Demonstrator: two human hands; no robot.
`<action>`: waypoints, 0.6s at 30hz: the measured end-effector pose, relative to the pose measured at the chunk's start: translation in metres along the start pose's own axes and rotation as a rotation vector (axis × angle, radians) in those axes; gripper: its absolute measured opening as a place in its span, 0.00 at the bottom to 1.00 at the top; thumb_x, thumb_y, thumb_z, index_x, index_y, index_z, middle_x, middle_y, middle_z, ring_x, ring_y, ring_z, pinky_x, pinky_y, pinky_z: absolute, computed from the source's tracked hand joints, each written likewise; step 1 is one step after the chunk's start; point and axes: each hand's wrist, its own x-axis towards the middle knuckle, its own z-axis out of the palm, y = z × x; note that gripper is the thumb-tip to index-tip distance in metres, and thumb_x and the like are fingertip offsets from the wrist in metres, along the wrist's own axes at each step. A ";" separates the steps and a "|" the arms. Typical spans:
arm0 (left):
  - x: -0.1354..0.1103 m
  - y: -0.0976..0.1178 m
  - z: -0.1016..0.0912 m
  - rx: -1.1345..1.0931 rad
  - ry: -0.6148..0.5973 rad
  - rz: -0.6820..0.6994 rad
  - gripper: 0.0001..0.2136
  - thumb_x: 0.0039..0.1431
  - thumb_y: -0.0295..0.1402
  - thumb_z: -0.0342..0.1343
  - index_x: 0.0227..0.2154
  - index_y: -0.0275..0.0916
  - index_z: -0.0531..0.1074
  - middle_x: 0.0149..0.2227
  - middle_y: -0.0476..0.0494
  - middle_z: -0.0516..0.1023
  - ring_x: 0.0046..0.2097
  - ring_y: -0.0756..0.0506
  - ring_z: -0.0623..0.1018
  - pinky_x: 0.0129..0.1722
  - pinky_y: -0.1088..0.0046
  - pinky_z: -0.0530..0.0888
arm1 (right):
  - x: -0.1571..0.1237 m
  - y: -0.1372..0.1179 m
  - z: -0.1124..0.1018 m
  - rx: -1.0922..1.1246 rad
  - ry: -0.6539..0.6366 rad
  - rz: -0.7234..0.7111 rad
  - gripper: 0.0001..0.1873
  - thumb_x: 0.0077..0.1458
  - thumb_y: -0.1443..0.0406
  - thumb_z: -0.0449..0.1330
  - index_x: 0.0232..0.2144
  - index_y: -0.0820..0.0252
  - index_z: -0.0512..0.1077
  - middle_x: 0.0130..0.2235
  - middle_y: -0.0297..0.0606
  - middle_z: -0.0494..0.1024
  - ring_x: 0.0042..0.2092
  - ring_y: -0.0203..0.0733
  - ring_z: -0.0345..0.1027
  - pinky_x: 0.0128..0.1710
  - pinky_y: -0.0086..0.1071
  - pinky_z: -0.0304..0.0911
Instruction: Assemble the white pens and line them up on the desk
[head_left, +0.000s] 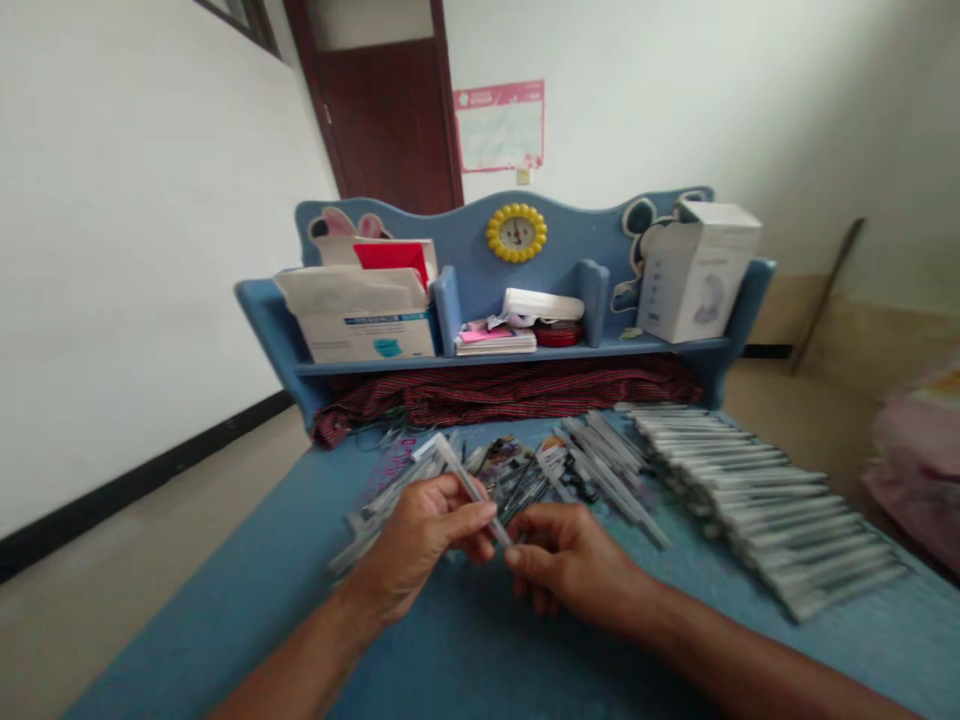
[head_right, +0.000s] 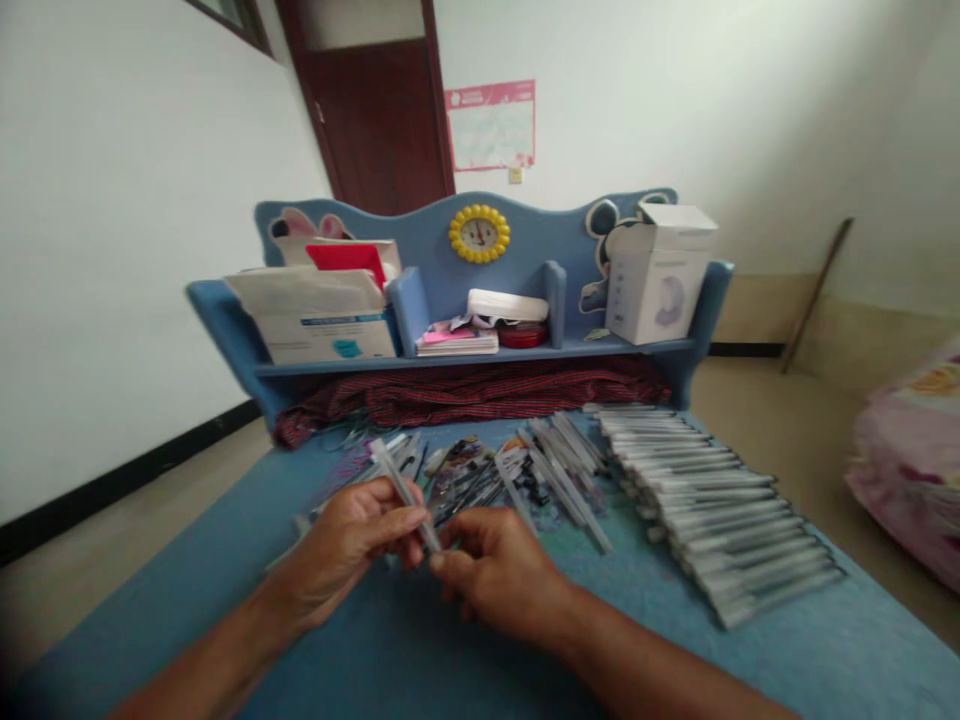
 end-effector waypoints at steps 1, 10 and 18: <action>0.001 0.001 0.000 0.019 -0.004 0.006 0.08 0.48 0.32 0.60 0.28 0.34 0.68 0.21 0.49 0.75 0.21 0.51 0.74 0.23 0.77 0.70 | 0.000 -0.002 -0.001 -0.024 0.026 -0.016 0.07 0.50 0.59 0.56 0.26 0.56 0.68 0.21 0.29 0.67 0.18 0.29 0.56 0.18 0.24 0.53; 0.000 0.011 0.000 0.193 -0.052 0.063 0.08 0.48 0.36 0.58 0.25 0.36 0.72 0.24 0.45 0.76 0.24 0.48 0.74 0.26 0.75 0.70 | -0.022 -0.036 -0.042 -0.704 0.148 -0.298 0.06 0.51 0.66 0.55 0.25 0.58 0.71 0.23 0.31 0.69 0.27 0.33 0.61 0.27 0.27 0.55; 0.004 0.013 -0.003 0.228 0.029 -0.005 0.06 0.47 0.36 0.57 0.26 0.38 0.71 0.25 0.49 0.77 0.25 0.49 0.74 0.28 0.75 0.69 | -0.136 -0.037 -0.153 -1.241 0.459 -0.200 0.11 0.56 0.62 0.54 0.34 0.59 0.75 0.34 0.42 0.76 0.34 0.38 0.69 0.33 0.29 0.61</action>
